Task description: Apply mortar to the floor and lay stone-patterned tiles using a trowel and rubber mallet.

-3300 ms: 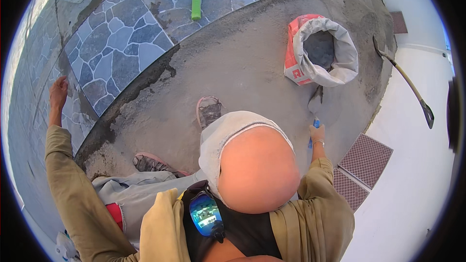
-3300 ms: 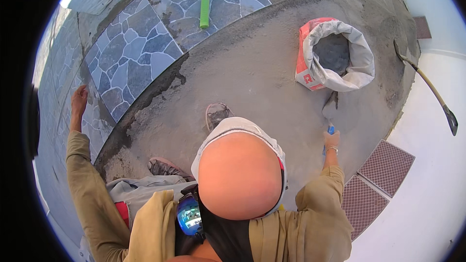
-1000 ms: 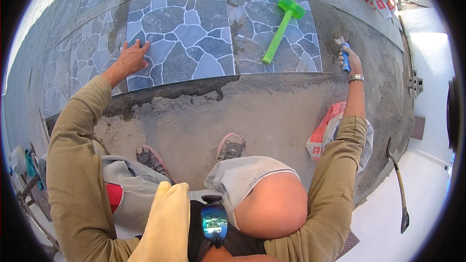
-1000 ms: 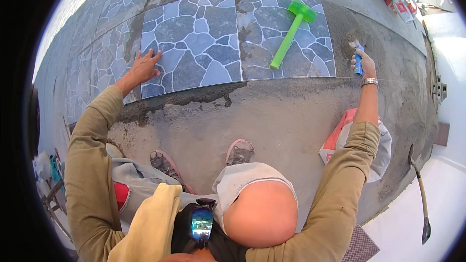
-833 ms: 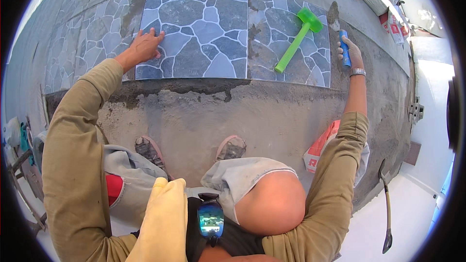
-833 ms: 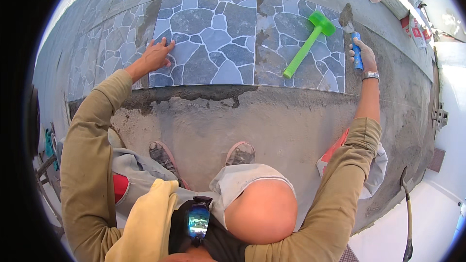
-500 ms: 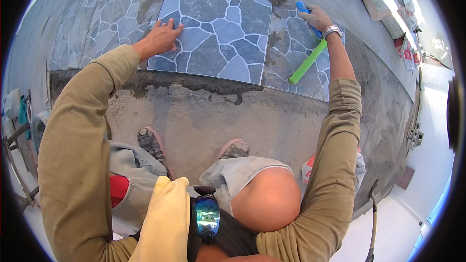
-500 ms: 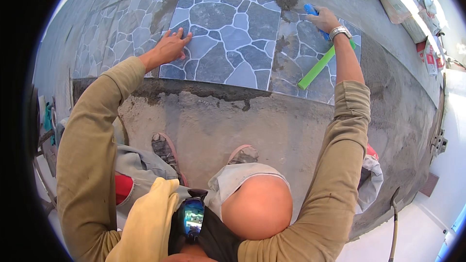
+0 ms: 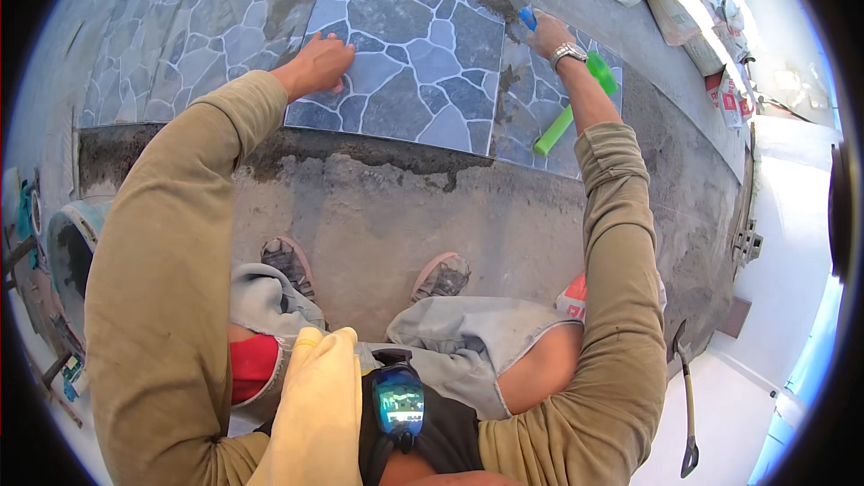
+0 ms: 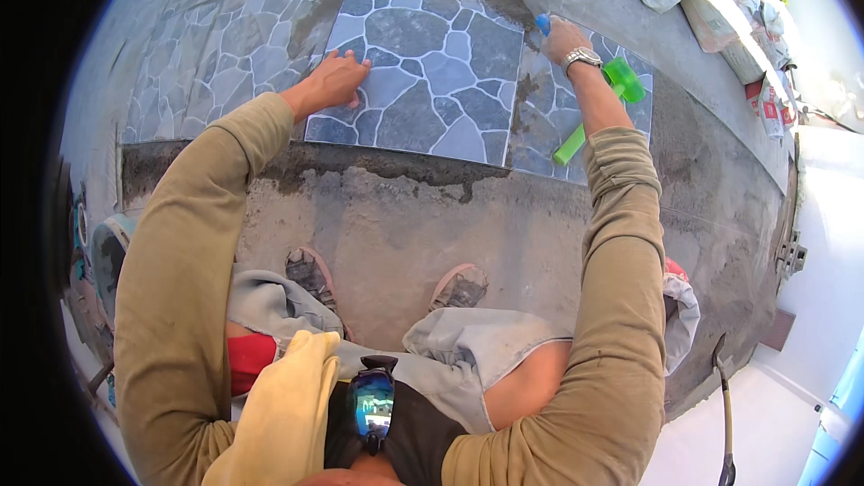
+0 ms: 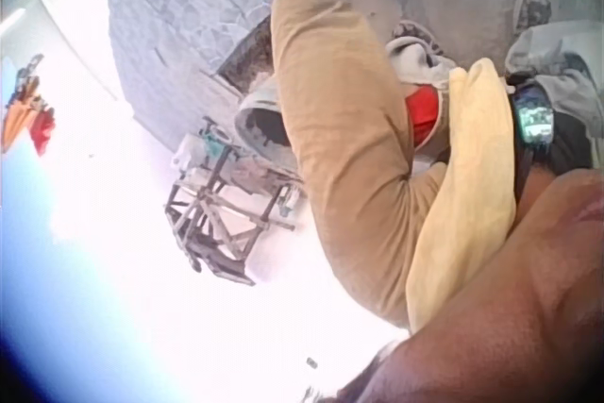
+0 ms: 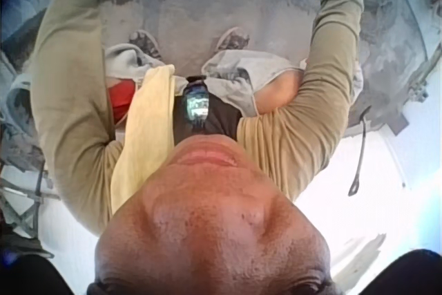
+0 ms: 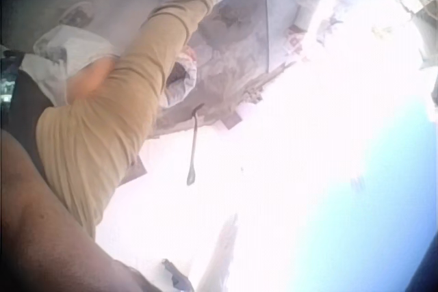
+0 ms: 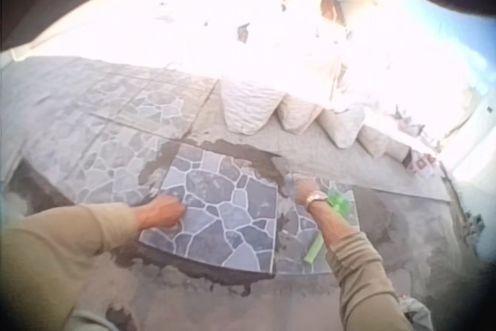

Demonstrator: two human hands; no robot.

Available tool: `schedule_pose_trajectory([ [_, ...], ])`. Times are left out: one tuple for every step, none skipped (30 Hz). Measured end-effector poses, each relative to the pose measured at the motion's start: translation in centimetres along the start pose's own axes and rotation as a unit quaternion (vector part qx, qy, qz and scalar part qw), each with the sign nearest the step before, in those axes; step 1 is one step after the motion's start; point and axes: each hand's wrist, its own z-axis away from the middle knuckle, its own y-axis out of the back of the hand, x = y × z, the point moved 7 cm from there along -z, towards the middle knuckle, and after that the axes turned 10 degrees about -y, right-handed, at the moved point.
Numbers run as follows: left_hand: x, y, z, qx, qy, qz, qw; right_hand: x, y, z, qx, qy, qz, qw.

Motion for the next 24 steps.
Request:
schedule_pose_trajectory([
  [-0.4,-0.4,0.8,0.015,0.008,0.005,1.0,-1.7,0.0,0.9,-0.003,0.004,-0.005,1.0],
  [-0.8,-0.8,1.5,0.031,0.015,0.009,0.999,-2.7,0.6,2.1,0.016,-0.005,-0.026,1.0],
  [-0.8,-1.4,2.1,0.028,0.014,0.01,0.999,-2.9,1.3,3.3,0.035,-0.019,-0.044,0.998],
  [-0.7,-1.3,2.3,0.043,0.028,0.025,0.998,-2.0,1.7,3.8,0.037,-0.024,-0.042,0.998],
  [-0.8,-1.2,2.4,0.058,0.042,0.04,0.997,-0.4,2.3,4.3,0.031,-0.045,-0.041,0.998],
  [-0.7,-0.8,2.3,0.063,0.037,0.04,0.997,1.6,3.0,4.9,0.027,-0.068,-0.04,0.997],
  [-0.8,-0.9,2.3,0.056,0.04,0.032,0.997,3.4,2.8,5.6,0.027,-0.07,-0.038,0.996],
  [-0.8,-1.1,2.3,0.049,0.043,0.025,0.998,4.9,2.4,6.7,0.036,-0.051,-0.031,0.998],
  [-0.9,-1.0,2.2,0.049,0.042,0.025,0.998,6.0,2.1,7.6,0.046,-0.03,-0.025,0.998],
  [-1.0,-1.1,2.0,0.055,0.035,0.014,0.998,7.0,1.3,8.5,0.045,-0.03,-0.026,0.998],
  [-1.1,-1.1,2.0,0.06,0.029,0.004,0.998,7.6,0.3,9.3,0.037,-0.012,-0.019,0.999],
  [-1.0,-1.2,1.8,0.057,0.024,0.003,0.998,7.7,-0.2,10.1,0.03,0.003,-0.011,1.0],
  [-1.0,-1.3,1.7,0.051,0.023,0.004,0.998,7.7,-0.5,10.0,0.027,-0.001,-0.013,1.0],
  [-1.0,-1.3,1.7,0.045,0.021,0.005,0.999,7.3,-0.8,9.3,0.033,-0.014,-0.03,0.999],
  [-0.8,-1.1,1.6,0.043,0.016,0.004,0.999,6.9,-0.6,8.7,0.039,-0.028,-0.046,0.998],
  [-0.7,-1.0,1.5,0.034,0.029,0.012,0.999,6.8,-0.4,7.6,0.038,-0.029,-0.036,0.998],
  [-0.7,-1.1,1.6,0.022,0.047,0.019,0.998,6.1,-0.3,6.6,0.036,-0.031,-0.039,0.998],
  [-0.8,-1.2,1.7,0.021,0.047,0.016,0.999,5.1,-0.2,5.6,0.045,-0.02,-0.038,0.998],
  [-0.8,-1.4,1.9,0.023,0.052,0.016,0.998,4.5,0.1,5.0,0.055,-0.009,-0.037,0.998],
  [-0.8,-1.5,1.9,0.025,0.058,0.017,0.998,4.3,0.3,4.8,0.055,-0.009,-0.039,0.998],
  [-1.0,-1.7,2.1,0.022,0.061,0.015,0.998,4.2,-0.1,4.3,0.031,-0.03,-0.074,0.996],
  [-1.0,-1.6,2.3,0.045,0.05,0.008,0.998,4.0,-0.6,4.0,0.005,-0.051,-0.108,0.993],
  [-1.0,-1.5,2.6,0.068,0.039,0.002,0.997,3.4,-0.9,3.8,0.004,-0.048,-0.112,0.993],
  [-1.0,-1.6,2.7,0.066,0.039,0.001,0.997,3.8,-2.1,3.6,-0.034,-0.091,-0.182,0.978],
])
